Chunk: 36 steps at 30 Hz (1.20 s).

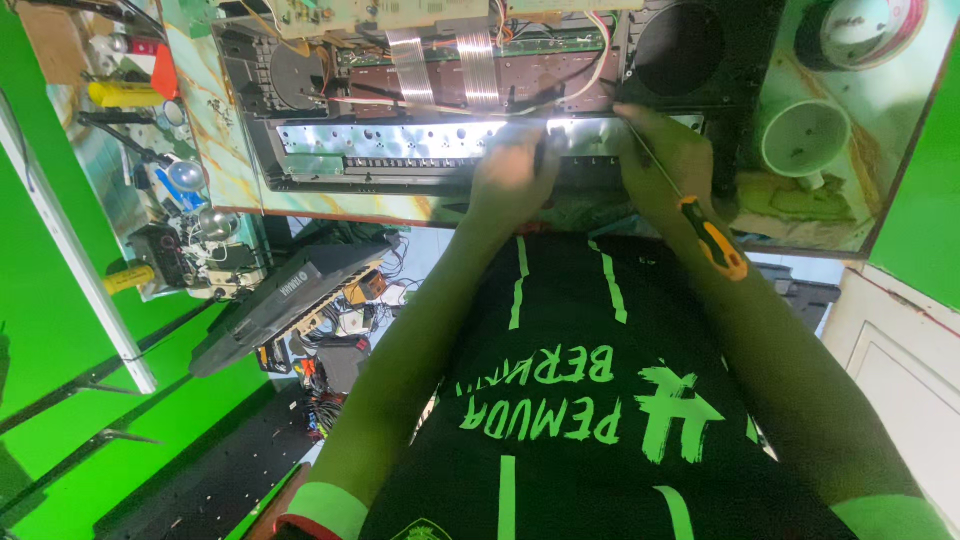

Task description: The person works on the internal components of an electronic keyboard, using a screwdriver to remove and replace parts and handling various wires and circuit boards.

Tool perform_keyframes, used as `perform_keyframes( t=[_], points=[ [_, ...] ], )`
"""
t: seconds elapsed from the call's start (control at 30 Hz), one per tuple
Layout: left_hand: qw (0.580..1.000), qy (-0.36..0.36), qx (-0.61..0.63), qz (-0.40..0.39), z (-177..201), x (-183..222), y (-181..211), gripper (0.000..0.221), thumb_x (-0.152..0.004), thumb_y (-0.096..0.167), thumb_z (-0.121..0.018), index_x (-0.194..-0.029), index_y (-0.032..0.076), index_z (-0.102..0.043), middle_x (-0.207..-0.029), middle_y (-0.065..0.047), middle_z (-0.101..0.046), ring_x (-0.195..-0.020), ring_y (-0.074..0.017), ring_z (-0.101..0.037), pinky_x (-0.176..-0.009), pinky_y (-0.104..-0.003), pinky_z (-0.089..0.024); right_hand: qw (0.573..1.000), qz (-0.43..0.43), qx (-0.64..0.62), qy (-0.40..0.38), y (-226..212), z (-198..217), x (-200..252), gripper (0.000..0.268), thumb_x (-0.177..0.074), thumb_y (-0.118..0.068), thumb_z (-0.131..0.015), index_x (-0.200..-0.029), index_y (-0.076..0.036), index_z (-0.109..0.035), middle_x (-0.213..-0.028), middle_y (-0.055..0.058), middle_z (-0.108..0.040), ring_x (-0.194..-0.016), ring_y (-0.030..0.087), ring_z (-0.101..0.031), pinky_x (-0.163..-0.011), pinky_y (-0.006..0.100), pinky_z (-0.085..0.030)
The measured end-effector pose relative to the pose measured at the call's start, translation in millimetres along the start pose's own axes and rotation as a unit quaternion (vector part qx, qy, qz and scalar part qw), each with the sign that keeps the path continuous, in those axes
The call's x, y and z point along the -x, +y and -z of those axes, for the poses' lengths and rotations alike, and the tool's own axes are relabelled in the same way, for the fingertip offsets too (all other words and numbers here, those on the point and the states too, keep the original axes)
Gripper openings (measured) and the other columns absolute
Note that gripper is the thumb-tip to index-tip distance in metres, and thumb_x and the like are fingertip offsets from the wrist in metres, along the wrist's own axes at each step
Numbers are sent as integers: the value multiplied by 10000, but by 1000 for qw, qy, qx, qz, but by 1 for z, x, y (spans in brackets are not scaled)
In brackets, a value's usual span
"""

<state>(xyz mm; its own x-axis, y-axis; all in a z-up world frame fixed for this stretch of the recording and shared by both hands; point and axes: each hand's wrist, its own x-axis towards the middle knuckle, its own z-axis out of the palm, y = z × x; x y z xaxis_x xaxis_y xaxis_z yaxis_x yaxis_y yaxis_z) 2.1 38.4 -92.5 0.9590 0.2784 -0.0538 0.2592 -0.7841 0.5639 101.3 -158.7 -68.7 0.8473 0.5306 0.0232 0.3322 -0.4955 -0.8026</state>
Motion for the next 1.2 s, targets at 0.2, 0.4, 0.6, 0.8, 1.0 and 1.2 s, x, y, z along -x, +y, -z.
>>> perform_keyframes(
  t=[0.2,0.4,0.6,0.8,1.0,1.2],
  points=[
    [999,36,-13,-28,1,1,-8,439,-1090,401,-554,-1383,77,-601,-1039,-221,-720,-989,-379,-690,-889,-490,-549,1000,16,-15,4,5,0,-2,227,-1059,-111,-702,-1283,-86,-721,-893,132,-727,-748,234,-717,-670,357,-547],
    [996,-39,51,64,5,-3,-4,620,-1028,409,-570,-1573,153,-423,-1071,-166,-730,-1047,-352,-681,-968,-477,-531,999,12,31,-15,6,-1,-4,236,-1033,-121,-737,-1269,-115,-746,-769,126,-687,-668,238,-676,-613,364,-518],
    [994,-62,57,75,4,-7,-8,660,-1028,387,-601,-1596,145,-367,-1101,-157,-712,-1100,-349,-646,-987,-485,-500,999,28,-15,-5,6,-1,-6,265,-1013,-75,-705,-1277,-86,-722,-860,143,-702,-744,258,-707,-677,364,-548],
    [995,-54,50,64,13,-10,7,515,-1027,372,-595,-1498,182,-513,-1160,-120,-717,-1128,-317,-668,-1020,-466,-520,999,-6,-32,0,0,-1,-3,212,-1060,-102,-703,-1270,-78,-718,-894,142,-725,-739,223,-709,-649,362,-539],
    [992,-33,-38,-119,43,0,36,402,-960,294,-644,-1313,106,-604,-1184,-144,-671,-1025,-297,-684,-904,-476,-510,995,59,-67,-53,-15,-2,13,161,-1034,-192,-742,-1179,-121,-747,-821,97,-725,-656,218,-675,-604,363,-519],
    [982,16,74,-171,43,8,26,104,-1040,105,-579,-1083,40,-647,-964,-129,-695,-841,-262,-724,-712,-384,-597,967,235,-22,-96,4,-8,4,271,-1031,-268,-731,-1256,-130,-670,-1225,133,-717,-1115,257,-690,-945,375,-566]
  ],
)
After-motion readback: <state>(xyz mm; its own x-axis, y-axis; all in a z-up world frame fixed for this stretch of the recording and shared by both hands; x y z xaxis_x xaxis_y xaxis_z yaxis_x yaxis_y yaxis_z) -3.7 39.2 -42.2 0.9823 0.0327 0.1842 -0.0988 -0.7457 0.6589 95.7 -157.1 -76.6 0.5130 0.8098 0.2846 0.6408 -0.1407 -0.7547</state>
